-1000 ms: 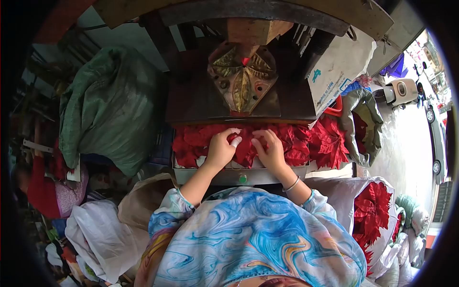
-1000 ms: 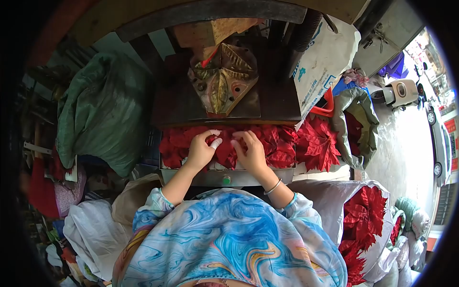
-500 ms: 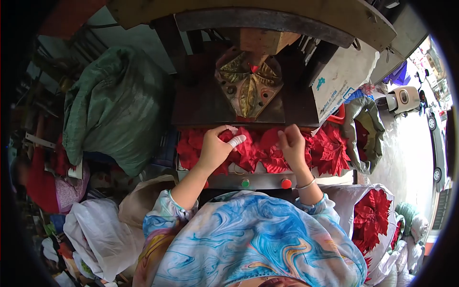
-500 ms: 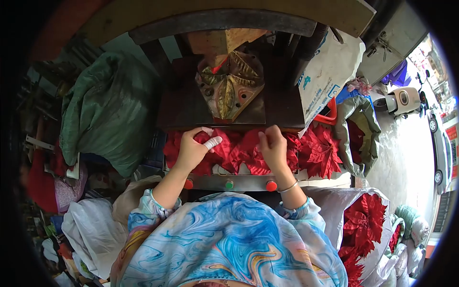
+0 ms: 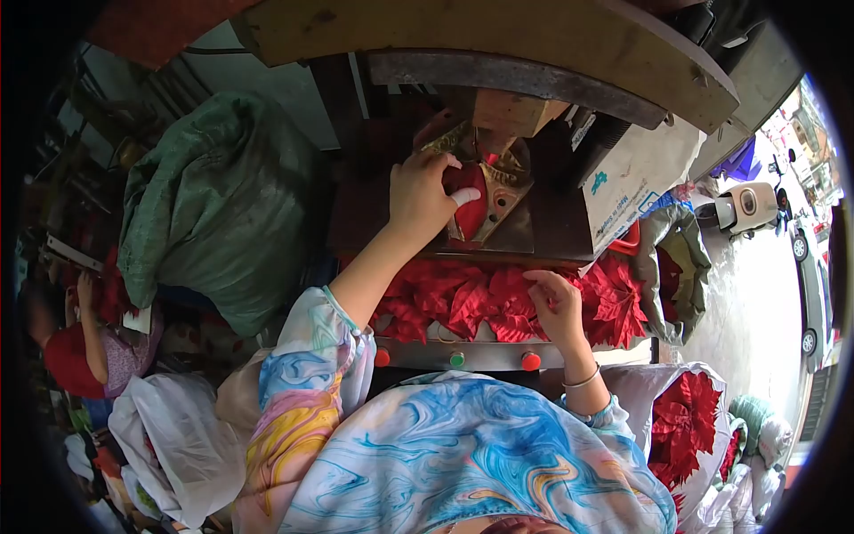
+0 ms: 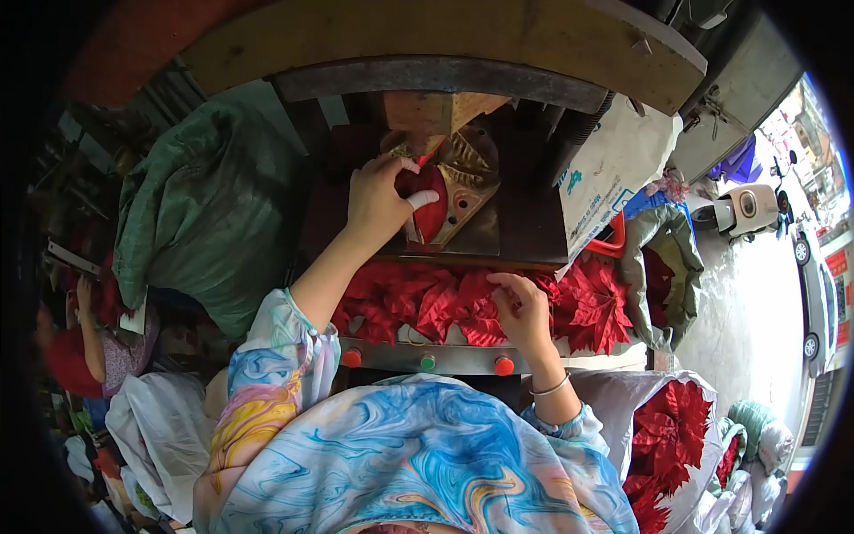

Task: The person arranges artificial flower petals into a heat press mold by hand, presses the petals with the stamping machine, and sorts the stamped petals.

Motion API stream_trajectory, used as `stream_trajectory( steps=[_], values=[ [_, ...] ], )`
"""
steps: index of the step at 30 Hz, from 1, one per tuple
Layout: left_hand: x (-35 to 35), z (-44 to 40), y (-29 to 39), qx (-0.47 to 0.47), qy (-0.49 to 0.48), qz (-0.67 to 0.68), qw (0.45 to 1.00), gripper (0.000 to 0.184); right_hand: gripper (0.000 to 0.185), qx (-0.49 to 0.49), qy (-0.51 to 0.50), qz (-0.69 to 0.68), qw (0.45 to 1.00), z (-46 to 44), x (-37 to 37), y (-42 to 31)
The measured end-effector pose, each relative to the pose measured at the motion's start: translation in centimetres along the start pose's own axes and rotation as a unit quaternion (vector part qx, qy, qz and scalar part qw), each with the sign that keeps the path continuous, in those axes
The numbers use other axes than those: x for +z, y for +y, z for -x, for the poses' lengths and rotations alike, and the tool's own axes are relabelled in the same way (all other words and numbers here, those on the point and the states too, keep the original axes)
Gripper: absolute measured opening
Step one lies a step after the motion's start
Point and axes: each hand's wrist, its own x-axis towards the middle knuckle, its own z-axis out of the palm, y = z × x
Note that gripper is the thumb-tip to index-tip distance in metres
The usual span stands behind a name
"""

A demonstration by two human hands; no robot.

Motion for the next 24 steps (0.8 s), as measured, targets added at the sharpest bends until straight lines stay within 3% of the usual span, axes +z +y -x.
stream_trajectory(
  steps=[3,6,8,10,12,14,15,16,18,21,23,24],
  values=[
    [-0.7,0.9,0.6,-0.04,-0.009,-0.009,0.999,0.046,0.018,-0.032,0.022,-0.011,0.999,-0.6,-0.2,-0.4],
    [-1.6,1.7,0.8,-0.029,0.044,0.061,0.997,0.044,0.011,0.108,0.04,-0.23,0.967,-3.0,-1.4,-1.7],
    [-2.8,2.3,1.4,-0.042,0.026,0.09,0.995,0.046,0.011,0.073,0.067,-0.208,0.973,-6.5,-2.3,-3.2],
    [-3.4,3.4,1.8,-0.055,0.007,0.118,0.991,0.048,0.012,0.002,0.133,-0.133,0.982,-11.2,-2.1,-4.9],
    [-3.8,4.5,2.2,-0.036,-0.014,0.206,0.978,0.054,0.015,-0.037,0.111,-0.009,0.993,-16.3,-2.2,-5.8],
    [-3.7,6.0,2.7,-0.061,-0.075,0.294,0.951,0.045,0.015,-0.199,0.117,0.299,0.926,-22.7,-1.6,-1.8],
    [-3.7,6.6,2.9,-0.069,-0.084,0.323,0.94,0.043,0.015,-0.229,0.102,0.354,0.901,-25.1,-0.8,-0.2],
    [-3.8,7.3,3.1,-0.077,-0.093,0.352,0.928,0.04,0.016,-0.227,0.067,0.356,0.904,-26.9,0.1,0.8],
    [-5.3,7.6,4.1,-0.271,-0.261,0.484,0.79,0.031,0.017,-0.218,0.006,0.351,0.911,-29.8,2.1,2.4],
    [-4.2,9.2,4.0,-0.299,-0.227,0.495,0.783,0.026,0.019,-0.21,-0.041,0.33,0.919,-31.6,4.3,3.4],
    [-3.6,9.8,3.9,-0.346,-0.218,0.518,0.752,0.022,0.02,-0.213,-0.056,0.312,0.924,-32.2,4.9,3.6],
    [-3.0,10.1,3.8,-0.339,-0.168,0.537,0.754,0.022,0.021,-0.213,-0.059,0.303,0.927,-32.1,5.1,3.3]
  ],
)
